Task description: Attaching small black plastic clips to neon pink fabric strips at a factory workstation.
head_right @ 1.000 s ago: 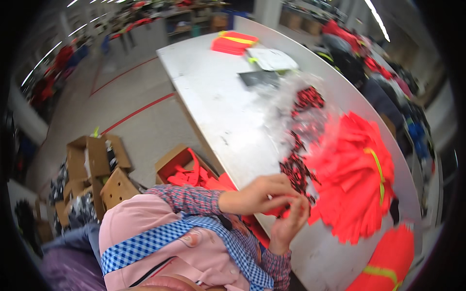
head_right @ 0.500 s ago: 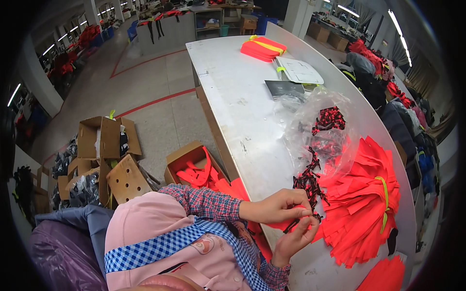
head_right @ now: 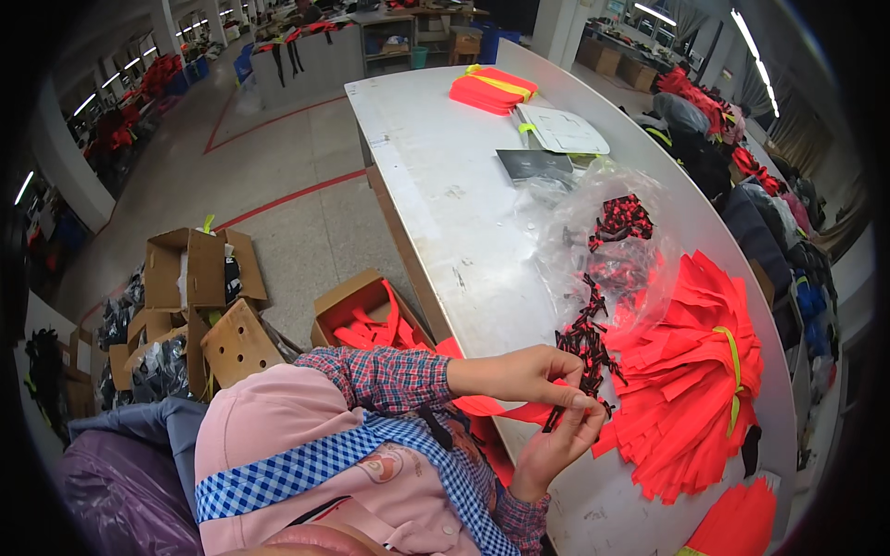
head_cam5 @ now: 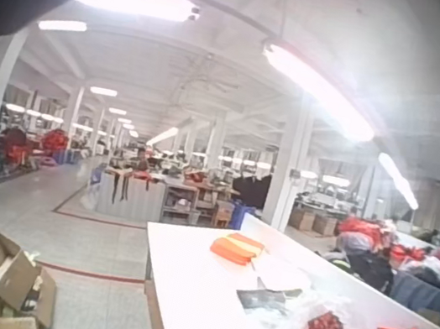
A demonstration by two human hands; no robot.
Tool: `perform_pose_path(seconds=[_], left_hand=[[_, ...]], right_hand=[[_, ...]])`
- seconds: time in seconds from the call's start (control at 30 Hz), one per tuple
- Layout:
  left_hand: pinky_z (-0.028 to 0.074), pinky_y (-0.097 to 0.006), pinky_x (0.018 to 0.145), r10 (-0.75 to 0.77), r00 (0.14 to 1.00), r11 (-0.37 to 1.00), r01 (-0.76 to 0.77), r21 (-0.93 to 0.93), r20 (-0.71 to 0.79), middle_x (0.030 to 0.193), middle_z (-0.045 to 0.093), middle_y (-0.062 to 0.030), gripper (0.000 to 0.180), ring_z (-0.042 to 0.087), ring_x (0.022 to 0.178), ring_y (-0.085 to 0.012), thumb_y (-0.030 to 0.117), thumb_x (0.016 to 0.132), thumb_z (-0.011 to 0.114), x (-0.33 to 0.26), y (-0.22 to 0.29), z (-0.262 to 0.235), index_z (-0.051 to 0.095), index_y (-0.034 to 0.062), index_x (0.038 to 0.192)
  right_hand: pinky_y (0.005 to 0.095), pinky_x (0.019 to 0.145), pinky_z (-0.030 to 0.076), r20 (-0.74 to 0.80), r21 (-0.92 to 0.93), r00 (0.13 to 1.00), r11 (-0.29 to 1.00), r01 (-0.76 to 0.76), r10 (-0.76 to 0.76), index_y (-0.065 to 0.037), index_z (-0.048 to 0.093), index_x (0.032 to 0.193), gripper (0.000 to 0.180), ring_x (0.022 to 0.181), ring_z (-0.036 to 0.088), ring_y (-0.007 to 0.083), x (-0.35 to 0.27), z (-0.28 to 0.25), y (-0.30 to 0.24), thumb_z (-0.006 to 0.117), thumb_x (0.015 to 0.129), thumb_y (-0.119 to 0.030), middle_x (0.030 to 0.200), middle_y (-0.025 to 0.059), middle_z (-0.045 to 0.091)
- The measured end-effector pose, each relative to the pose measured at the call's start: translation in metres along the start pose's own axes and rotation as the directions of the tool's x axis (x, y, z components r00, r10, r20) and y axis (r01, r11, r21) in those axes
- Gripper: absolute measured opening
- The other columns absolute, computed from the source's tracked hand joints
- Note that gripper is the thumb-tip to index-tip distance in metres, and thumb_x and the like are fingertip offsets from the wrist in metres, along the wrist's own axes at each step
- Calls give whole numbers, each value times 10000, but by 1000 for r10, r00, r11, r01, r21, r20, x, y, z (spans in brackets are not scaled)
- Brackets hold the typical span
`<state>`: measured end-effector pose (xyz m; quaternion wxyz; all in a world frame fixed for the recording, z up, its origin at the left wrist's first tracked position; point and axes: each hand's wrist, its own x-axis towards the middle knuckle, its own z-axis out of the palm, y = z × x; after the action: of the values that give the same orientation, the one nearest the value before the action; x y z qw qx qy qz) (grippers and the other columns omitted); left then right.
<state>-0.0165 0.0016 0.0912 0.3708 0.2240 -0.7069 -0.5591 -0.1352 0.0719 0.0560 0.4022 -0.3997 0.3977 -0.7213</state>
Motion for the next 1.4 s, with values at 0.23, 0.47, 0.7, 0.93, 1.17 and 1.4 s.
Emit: perform_pose_path(seconds=[0.23,0.47,0.7,0.93,1.17,1.4], left_hand=[[334,-235,557,19,994,974,6,-226,108,670,448,66,354,387,647,-30,333,898,662,1,-14,6,527,56,723],[360,-230,600,17,1000,981,-16,-195,4,742,489,57,322,416,699,-32,312,921,637,-4,-23,6,555,39,771],[455,-261,688,179,965,982,-186,-16,-193,857,636,-41,208,557,783,-99,161,921,619,-10,0,7,658,8,1056],[463,-310,717,399,886,913,-359,193,-235,851,610,-103,127,581,800,-226,85,857,628,-9,10,15,656,12,958],[446,-263,725,231,944,959,-262,-110,-235,845,596,-40,113,549,797,-123,106,910,594,-9,-12,24,629,-1,906],[482,-216,754,-80,984,966,36,-257,-161,903,644,-4,165,570,827,-60,131,944,584,-11,-55,24,646,-10,1003]], right_hand=[[262,850,394,-158,113,987,993,41,-23,-36,492,959,156,909,478,104,-8,15,2,485,996,-187,924,19,484],[252,794,406,-108,84,994,996,-26,35,-30,489,936,161,860,468,90,7,9,2,480,999,-178,876,5,480],[233,725,410,-54,32,998,999,39,-37,-31,499,909,192,806,468,78,17,4,-8,518,988,-205,855,2,489],[247,749,417,39,117,998,992,40,-45,-41,518,927,187,834,486,93,14,0,-11,550,969,-220,896,14,524],[194,664,336,64,-68,996,995,71,-67,-80,470,861,152,736,368,26,3,-5,-10,550,967,-153,822,-42,447],[240,768,418,-46,-293,998,956,19,-34,-11,556,921,171,846,485,82,-2,-25,23,562,962,-176,884,20,540]])
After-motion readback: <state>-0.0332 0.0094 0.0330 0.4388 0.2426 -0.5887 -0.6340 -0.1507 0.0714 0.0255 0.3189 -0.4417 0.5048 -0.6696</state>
